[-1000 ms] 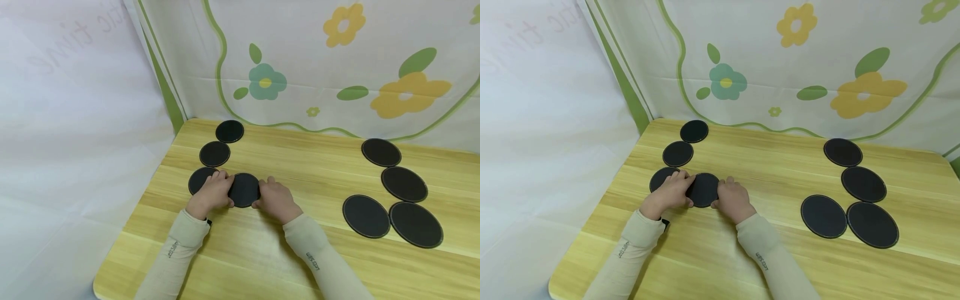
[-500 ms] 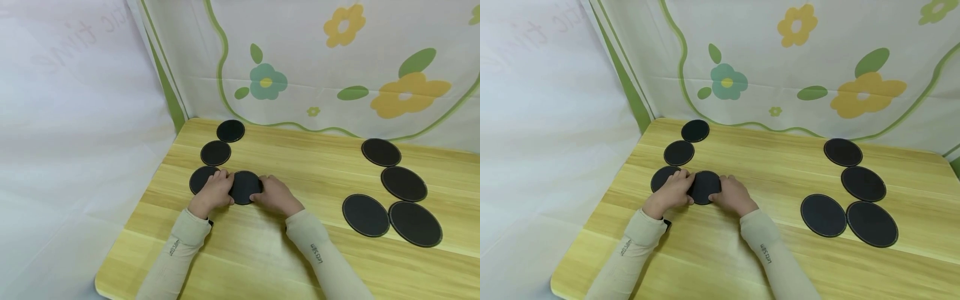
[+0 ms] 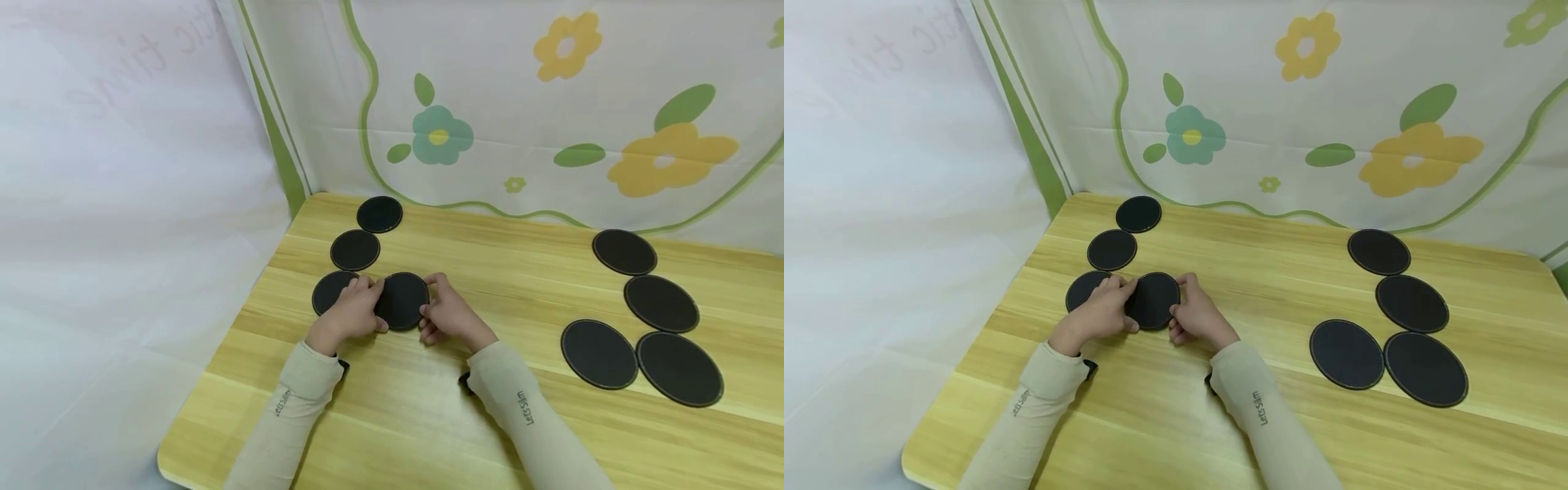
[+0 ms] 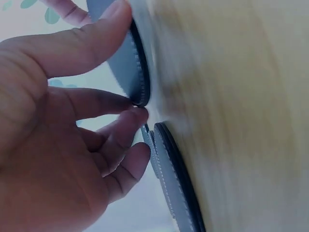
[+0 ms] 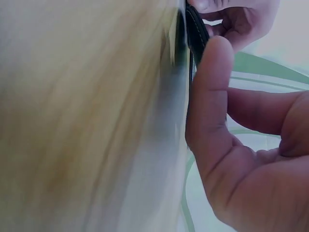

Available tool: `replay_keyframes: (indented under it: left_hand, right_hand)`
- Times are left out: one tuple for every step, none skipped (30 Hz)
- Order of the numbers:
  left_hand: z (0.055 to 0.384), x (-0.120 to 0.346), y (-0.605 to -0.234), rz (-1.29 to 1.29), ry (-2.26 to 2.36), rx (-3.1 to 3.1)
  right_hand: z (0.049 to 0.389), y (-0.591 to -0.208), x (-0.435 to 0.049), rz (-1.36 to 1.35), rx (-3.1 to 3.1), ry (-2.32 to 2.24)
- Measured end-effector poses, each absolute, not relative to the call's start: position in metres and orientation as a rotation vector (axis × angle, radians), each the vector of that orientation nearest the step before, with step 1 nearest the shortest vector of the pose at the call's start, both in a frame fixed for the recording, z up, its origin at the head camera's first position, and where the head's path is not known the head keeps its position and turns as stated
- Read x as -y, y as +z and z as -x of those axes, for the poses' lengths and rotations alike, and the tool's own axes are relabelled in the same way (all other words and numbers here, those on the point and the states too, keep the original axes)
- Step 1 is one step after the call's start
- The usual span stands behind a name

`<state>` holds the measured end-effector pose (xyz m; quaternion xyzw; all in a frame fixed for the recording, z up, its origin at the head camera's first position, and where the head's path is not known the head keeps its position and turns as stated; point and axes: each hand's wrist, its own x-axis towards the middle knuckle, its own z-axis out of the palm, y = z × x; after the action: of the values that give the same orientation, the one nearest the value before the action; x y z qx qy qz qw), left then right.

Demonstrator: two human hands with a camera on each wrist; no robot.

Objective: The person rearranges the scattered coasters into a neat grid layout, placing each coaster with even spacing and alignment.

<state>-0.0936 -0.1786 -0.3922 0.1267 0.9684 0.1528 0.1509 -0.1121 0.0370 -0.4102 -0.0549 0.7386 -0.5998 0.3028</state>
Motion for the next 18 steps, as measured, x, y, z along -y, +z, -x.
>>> replay_keyframes:
  left_hand:
    - [0.094, 0.18, -0.393, -0.361, 0.473, -2.783]
    - [0.094, 0.181, -0.393, -0.358, 0.515, -2.785]
    - [0.095, 0.182, -0.393, -0.354, 0.566, -2.788]
    - [0.096, 0.183, -0.393, -0.351, 0.63, -2.792]
    - [0.096, 0.184, -0.393, -0.345, 0.713, -2.793]
    - [0.097, 0.184, -0.394, -0.338, 0.802, -2.793]
    - [0.098, 0.185, -0.394, -0.325, 0.898, -2.79]
    - [0.099, 0.185, -0.395, -0.311, 0.996, -2.784]
    - [0.1, 0.185, -0.395, -0.298, 1.094, -2.775]
    - [0.101, 0.185, -0.396, -0.29, 1.182, -2.762]
    - [0.101, 0.185, -0.396, -0.281, 1.258, -2.746]
    - [0.101, 0.185, -0.397, -0.271, 1.316, -2.73]
    - [0.102, 0.185, -0.398, -0.265, 1.362, -2.712]
    - [0.102, 0.186, -0.4, -0.268, 1.394, -2.695]
    - [0.102, 0.186, -0.4, -0.268, 1.415, -2.681]
    - [0.103, 0.185, -0.402, -0.269, 1.431, -2.665]
    - [0.103, 0.185, -0.402, -0.264, 1.447, -2.647]
    - [0.103, 0.185, -0.403, -0.262, 1.46, -2.63]
  right_hand:
    - [0.113, -0.41, -0.038, 0.146, -1.953, -1.603]
    - [0.113, -0.41, -0.038, 0.15, -1.951, -1.614]
    - [0.114, -0.409, -0.04, 0.157, -1.947, -1.626]
    - [0.114, -0.409, -0.041, 0.166, -1.942, -1.641]
    - [0.114, -0.409, -0.043, 0.173, -1.934, -1.655]
    - [0.115, -0.408, -0.045, 0.18, -1.925, -1.671]
    - [0.115, -0.408, -0.047, 0.184, -1.915, -1.69]
    - [0.115, -0.408, -0.049, 0.191, -1.906, -1.71]
    - [0.116, -0.408, -0.051, 0.198, -1.895, -1.731]
    - [0.116, -0.408, -0.053, 0.203, -1.882, -1.751]
    - [0.116, -0.409, -0.055, 0.208, -1.873, -1.768]
    - [0.116, -0.409, -0.057, 0.209, -1.864, -1.782]
    - [0.116, -0.409, -0.059, 0.211, -1.857, -1.791]
    - [0.116, -0.41, -0.061, 0.21, -1.849, -1.8]
    - [0.116, -0.411, -0.062, 0.206, -1.841, -1.806]
    - [0.115, -0.411, -0.064, 0.202, -1.837, -1.809]
    - [0.115, -0.412, -0.065, 0.199, -1.835, -1.811]
    - [0.115, -0.412, -0.066, 0.194, -1.829, -1.814]
